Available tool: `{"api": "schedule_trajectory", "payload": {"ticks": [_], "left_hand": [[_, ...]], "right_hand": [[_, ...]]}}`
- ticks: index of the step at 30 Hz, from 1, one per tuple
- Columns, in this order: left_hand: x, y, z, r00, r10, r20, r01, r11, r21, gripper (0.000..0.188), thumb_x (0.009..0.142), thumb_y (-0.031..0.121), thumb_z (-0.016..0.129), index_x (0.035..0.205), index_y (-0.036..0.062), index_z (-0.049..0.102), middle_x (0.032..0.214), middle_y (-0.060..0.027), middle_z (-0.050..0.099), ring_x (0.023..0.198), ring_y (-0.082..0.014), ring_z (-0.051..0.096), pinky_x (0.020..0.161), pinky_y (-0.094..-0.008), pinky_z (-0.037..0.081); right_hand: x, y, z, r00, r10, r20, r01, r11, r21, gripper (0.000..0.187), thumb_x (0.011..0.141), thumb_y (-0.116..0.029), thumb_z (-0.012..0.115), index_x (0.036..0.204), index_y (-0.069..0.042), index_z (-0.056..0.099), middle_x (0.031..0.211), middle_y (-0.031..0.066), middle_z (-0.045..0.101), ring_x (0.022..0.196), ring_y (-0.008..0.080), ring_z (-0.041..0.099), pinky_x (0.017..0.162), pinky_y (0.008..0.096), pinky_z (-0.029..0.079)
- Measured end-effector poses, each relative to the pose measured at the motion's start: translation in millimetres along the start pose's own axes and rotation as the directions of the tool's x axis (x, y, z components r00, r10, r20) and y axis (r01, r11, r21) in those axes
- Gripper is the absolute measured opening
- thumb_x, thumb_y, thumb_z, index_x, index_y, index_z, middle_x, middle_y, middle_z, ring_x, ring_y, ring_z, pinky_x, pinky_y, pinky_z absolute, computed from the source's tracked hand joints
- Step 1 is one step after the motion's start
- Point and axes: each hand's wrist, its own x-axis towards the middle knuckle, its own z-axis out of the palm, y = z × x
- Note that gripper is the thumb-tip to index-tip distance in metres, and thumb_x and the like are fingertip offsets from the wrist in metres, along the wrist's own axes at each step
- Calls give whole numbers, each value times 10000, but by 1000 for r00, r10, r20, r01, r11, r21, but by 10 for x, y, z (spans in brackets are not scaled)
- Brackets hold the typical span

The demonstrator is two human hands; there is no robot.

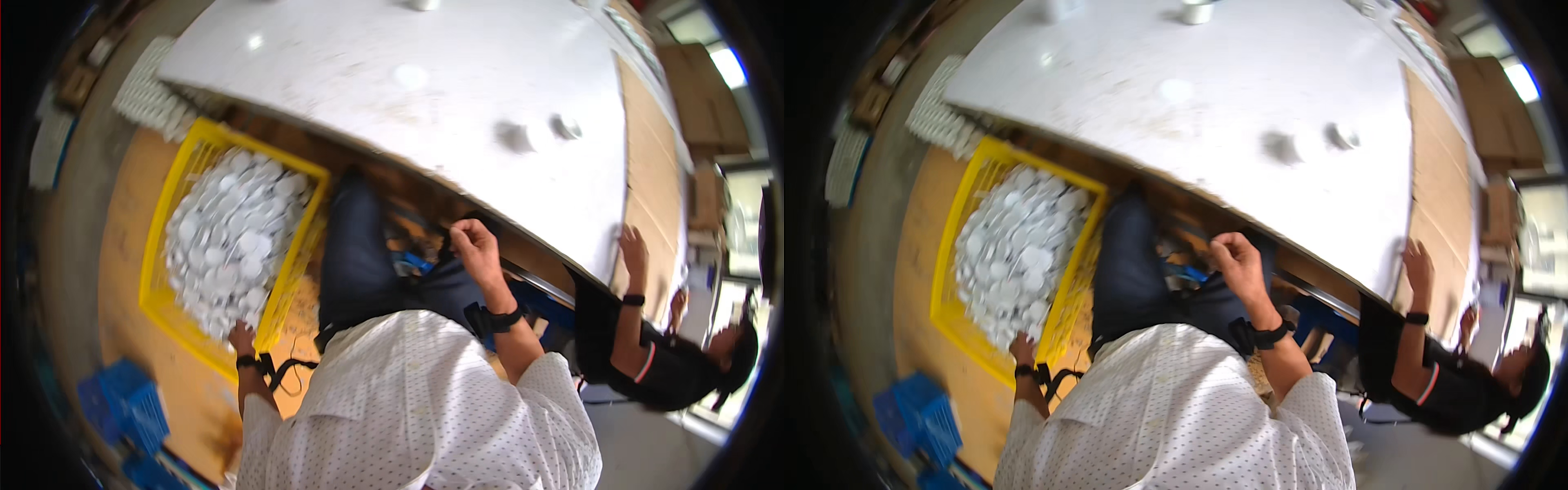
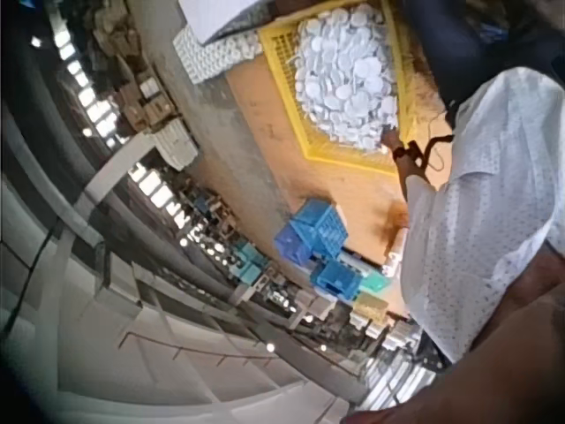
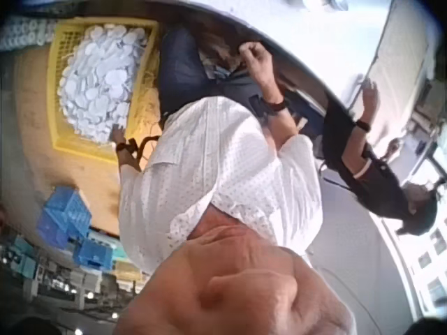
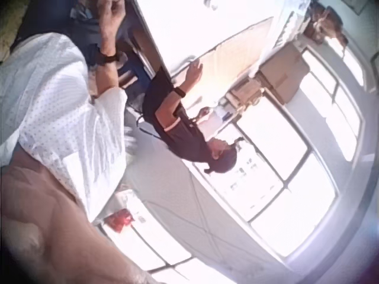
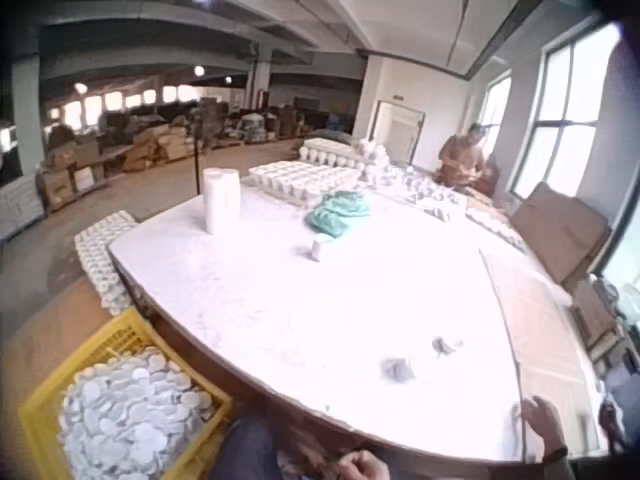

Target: Applying a substance using a small stick to white circular components and assembling them.

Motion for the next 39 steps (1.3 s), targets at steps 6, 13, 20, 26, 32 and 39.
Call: {"api": "schedule_trajectory", "payload": {"ticks": [6, 13, 20, 26, 32, 39], "left_hand": [[-794, 724, 1357, 925, 116, 362, -160, 983, 94, 372, 882, 343, 543, 828, -24, 568, 828, -83, 613, 708, -164, 623, 547, -258, 460], [-1026, 1128, 1921, 804, 234, 547, -377, 912, 165, 242, 882, 209, 540, 910, -23, 601, 831, -70, 617, 721, -158, 627, 563, -253, 475], [-1225, 1228, 1819, 773, 296, 561, -480, 851, 212, 178, 865, 118, 553, 950, -36, 575, 848, -94, 626, 756, -168, 644, 561, -255, 515], [-1447, 1416, 1866, 743, 294, 601, -523, 815, 249, 199, 879, 130, 539, 911, -62, 578, 841, -113, 642, 787, -181, 649, 604, -256, 505], [-2263, 2016, 2398, 458, 308, 834, -503, 863, -43, 253, 910, 181, 518, 903, -57, 603, 949, -161, 653, 847, -181, 638, 718, -262, 490], [-3715, 2619, 3196, -233, 360, 904, -420, 801, -427, 631, 808, 42, 617, 1336, 27, 271, 1395, -153, 316, 1231, -278, 409, 895, -319, 418]], "right_hand": [[220, -677, -863, 863, -302, -405, 197, 940, -279, 146, 850, -122, 594, 864, 23, 583, 720, 25, 582, 616, 78, 514, 566, 216, 431], [1174, -981, -1884, 713, -305, -631, -198, 775, -600, 436, 732, -334, 679, 933, 47, 607, 837, 171, 649, 763, 277, 627, 711, 331, 492], [1790, -967, -2033, 636, -356, -684, -200, 780, -592, 854, 589, -379, 761, 1226, 88, 435, 1120, 256, 556, 1046, 345, 556, 883, 378, 463], [1673, -879, -2083, 639, -399, -657, -151, 773, -616, 836, 609, -356, 761, 1266, 30, 418, 1202, 239, 499, 1092, 340, 517, 886, 389, 463], [822, -933, -1744, 408, -795, -449, 291, 579, -762, 776, 671, -82, 760, 1332, -74, 355, 1161, 154, 455, 1080, 278, 471, 822, 339, 471], [-36, -876, -802, 546, -806, -230, 528, 544, -652, 821, 609, -10, 772, 1320, -20, 362, 1183, 161, 466, 1081, 275, 495, 866, 346, 441]]}}
